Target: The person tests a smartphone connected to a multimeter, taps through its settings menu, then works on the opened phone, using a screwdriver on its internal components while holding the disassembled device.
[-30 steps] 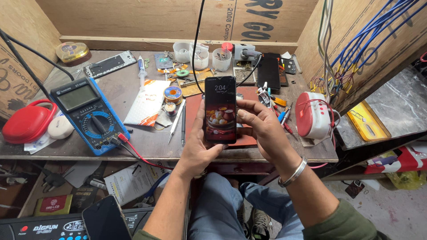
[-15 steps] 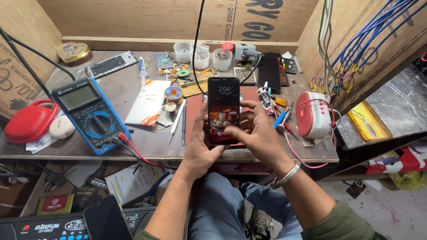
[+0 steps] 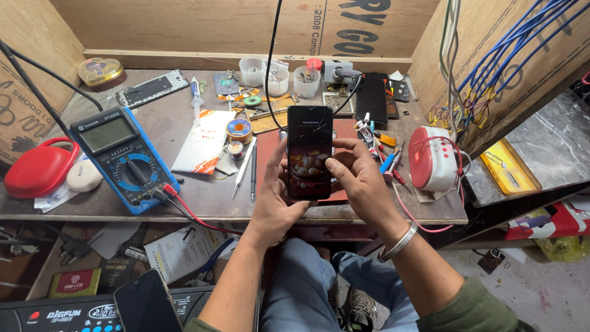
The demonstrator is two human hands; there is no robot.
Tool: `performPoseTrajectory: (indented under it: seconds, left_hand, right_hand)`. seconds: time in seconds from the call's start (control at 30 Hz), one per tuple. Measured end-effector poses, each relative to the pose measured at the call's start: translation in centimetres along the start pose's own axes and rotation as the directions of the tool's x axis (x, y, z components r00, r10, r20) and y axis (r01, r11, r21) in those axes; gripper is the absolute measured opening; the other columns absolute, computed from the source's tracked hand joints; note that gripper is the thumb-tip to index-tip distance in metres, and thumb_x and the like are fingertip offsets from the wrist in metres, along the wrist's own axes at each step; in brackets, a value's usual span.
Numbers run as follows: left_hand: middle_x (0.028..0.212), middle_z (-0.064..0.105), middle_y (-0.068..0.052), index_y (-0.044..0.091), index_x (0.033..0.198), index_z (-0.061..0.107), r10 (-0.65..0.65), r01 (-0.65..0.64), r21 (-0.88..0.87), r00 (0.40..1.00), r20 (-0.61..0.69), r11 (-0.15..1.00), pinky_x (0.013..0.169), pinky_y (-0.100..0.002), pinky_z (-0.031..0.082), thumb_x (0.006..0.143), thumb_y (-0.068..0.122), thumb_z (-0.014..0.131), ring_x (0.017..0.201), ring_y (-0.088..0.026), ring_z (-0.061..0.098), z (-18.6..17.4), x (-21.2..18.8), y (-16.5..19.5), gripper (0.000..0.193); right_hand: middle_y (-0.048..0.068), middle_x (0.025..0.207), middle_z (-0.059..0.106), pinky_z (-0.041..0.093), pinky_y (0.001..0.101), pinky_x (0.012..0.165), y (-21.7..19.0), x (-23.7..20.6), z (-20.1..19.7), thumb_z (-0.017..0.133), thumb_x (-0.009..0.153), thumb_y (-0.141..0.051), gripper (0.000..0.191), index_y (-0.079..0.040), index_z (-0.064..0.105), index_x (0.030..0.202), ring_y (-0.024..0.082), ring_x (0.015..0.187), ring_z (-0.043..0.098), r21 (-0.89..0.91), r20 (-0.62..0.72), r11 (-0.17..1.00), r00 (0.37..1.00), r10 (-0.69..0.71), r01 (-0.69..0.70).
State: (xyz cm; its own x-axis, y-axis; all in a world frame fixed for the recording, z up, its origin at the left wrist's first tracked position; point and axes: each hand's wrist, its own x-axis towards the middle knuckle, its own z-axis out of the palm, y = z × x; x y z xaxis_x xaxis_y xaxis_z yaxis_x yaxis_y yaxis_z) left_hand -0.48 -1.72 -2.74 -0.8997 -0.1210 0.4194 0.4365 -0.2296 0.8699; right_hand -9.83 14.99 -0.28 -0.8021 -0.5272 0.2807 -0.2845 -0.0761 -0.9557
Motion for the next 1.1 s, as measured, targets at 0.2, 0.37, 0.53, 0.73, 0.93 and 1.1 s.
performPoseTrajectory:
  seconds: [0.2,0.37,0.53,0.73,0.93,1.1]
  left_hand:
    - [0.134,0.051,-0.009,0.023,0.166,0.013,-0.010,0.011,-0.013,0.999,0.032,1.000,0.103,-0.035,0.059,0.073,-0.021,0.070,0.124,-0.021,0.063,-0.4,0.0,0.0,0.117]
    - [0.135,0.051,-0.010,0.021,0.167,0.012,-0.004,0.005,-0.013,0.997,0.072,1.000,0.104,-0.033,0.057,0.073,-0.020,0.071,0.124,-0.021,0.062,-0.9,0.0,-0.5,0.119]
    - [0.132,0.052,-0.009,0.020,0.167,0.013,-0.019,0.020,-0.008,0.997,0.069,1.000,0.099,-0.031,0.057,0.072,-0.020,0.068,0.122,-0.019,0.062,-0.9,0.0,-0.7,0.117]
    - [0.126,0.053,-0.008,0.021,0.166,0.014,-0.051,0.052,-0.011,0.996,0.067,0.999,0.097,-0.030,0.058,0.073,-0.021,0.070,0.116,-0.018,0.063,-0.8,0.1,-0.8,0.116]
    - [0.127,0.053,-0.008,0.021,0.166,0.017,-0.019,0.023,-0.041,0.994,0.104,0.999,0.103,-0.030,0.057,0.074,-0.023,0.071,0.120,-0.017,0.062,-0.6,0.0,-0.7,0.115]
    - [0.125,0.053,-0.007,0.022,0.166,0.016,-0.032,0.033,-0.010,0.994,0.103,0.999,0.098,-0.030,0.058,0.075,-0.024,0.068,0.116,-0.016,0.062,-0.6,-0.3,-0.8,0.115]
  right_hand:
    - [0.010,0.112,0.071,0.059,0.0274,0.072,-0.1,0.0,0.1,0.062,0.100,-0.017,0.044,-0.002,0.047,0.138,0.013,0.094,0.068,0.008,0.013,0.999,0.999,0.031,-0.031]
    - [0.010,0.112,0.070,0.061,0.0271,0.079,-0.2,-0.3,0.3,0.078,0.088,-0.015,0.063,-0.002,0.043,0.139,0.013,0.096,0.070,-0.043,0.042,0.999,0.999,0.004,-0.002]
    - [0.007,0.107,0.066,0.058,0.0268,0.074,-0.2,-0.3,0.5,0.089,0.076,-0.019,0.078,-0.003,0.042,0.136,0.012,0.091,0.068,-0.188,0.013,0.982,0.999,-0.029,0.031]
    - [0.009,0.100,0.069,0.056,0.0255,0.076,0.7,0.2,0.5,0.082,0.085,-0.016,0.058,-0.003,0.043,0.126,0.011,0.090,0.067,-0.113,-0.059,0.993,0.998,-0.029,0.023]
    - [0.010,0.102,0.068,0.058,0.0257,0.080,1.3,0.7,0.9,0.074,0.094,-0.013,0.040,-0.001,0.044,0.117,0.011,0.092,0.068,0.073,-0.114,0.996,0.993,-0.033,0.042]
    - [0.009,0.101,0.067,0.058,0.0254,0.075,1.1,0.4,2.1,0.077,0.090,-0.012,0.046,-0.001,0.041,0.117,0.010,0.089,0.067,0.022,-0.181,0.999,0.983,-0.040,0.045]
